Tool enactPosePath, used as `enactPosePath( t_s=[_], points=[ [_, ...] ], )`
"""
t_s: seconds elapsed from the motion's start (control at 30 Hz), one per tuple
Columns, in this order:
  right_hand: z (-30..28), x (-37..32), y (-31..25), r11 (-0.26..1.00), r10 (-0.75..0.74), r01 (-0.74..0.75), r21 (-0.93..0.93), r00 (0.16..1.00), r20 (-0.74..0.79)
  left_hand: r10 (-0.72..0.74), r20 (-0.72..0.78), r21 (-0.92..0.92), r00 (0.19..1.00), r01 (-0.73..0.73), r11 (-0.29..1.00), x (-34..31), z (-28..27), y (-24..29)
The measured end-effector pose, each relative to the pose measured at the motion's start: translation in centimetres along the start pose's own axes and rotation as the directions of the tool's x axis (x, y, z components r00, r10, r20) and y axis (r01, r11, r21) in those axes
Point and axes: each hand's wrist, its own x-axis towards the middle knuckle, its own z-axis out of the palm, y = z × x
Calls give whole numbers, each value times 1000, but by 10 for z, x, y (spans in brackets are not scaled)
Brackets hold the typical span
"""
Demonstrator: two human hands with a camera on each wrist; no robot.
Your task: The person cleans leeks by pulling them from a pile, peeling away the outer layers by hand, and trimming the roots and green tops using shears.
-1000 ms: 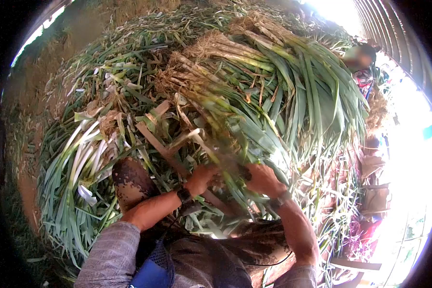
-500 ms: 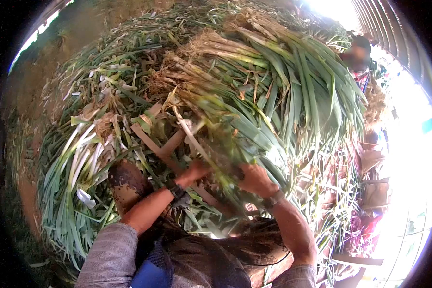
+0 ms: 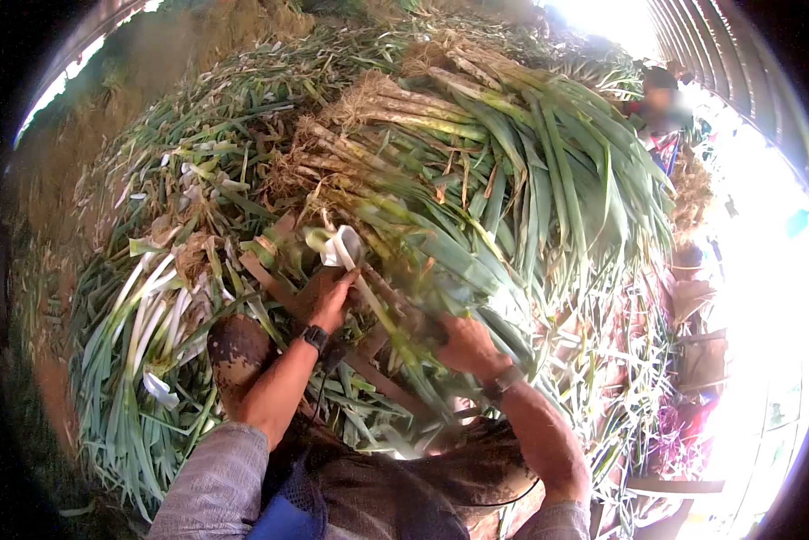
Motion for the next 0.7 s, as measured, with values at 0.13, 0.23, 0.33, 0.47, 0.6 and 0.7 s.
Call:
enactPosePath(
  t_s=[0.13, 0.23, 0.33, 0.47, 0.6, 0.7],
  points=[
    [3, 2, 8, 988, -98, 96, -120, 995, -10, 44, -87, -23, 995, -46, 999, -16, 11, -9],
    [-4, 5, 2, 993, -15, 12, -120, 1000, -25, 114, 127, 97, 985, -126, 987, -30, 10, -4],
    [0, 5, -1, 966, -249, 239, -95, 961, -120, 375, 213, 42, 902, -392, 919, -41, 20, -1],
    [1, 8, -2, 984, -152, 138, -111, 980, -126, 116, 180, -16, 977, -115, 993, -51, 21, 11],
    [2, 8, 0, 967, -239, 212, -142, 949, -207, 111, 200, -169, 973, -78, 983, -52, 23, 11],
    [-1, 3, -5, 967, -243, 222, -125, 950, -195, 60, 252, -278, 966, 13, 960, -50, 11, 12]
  ],
)
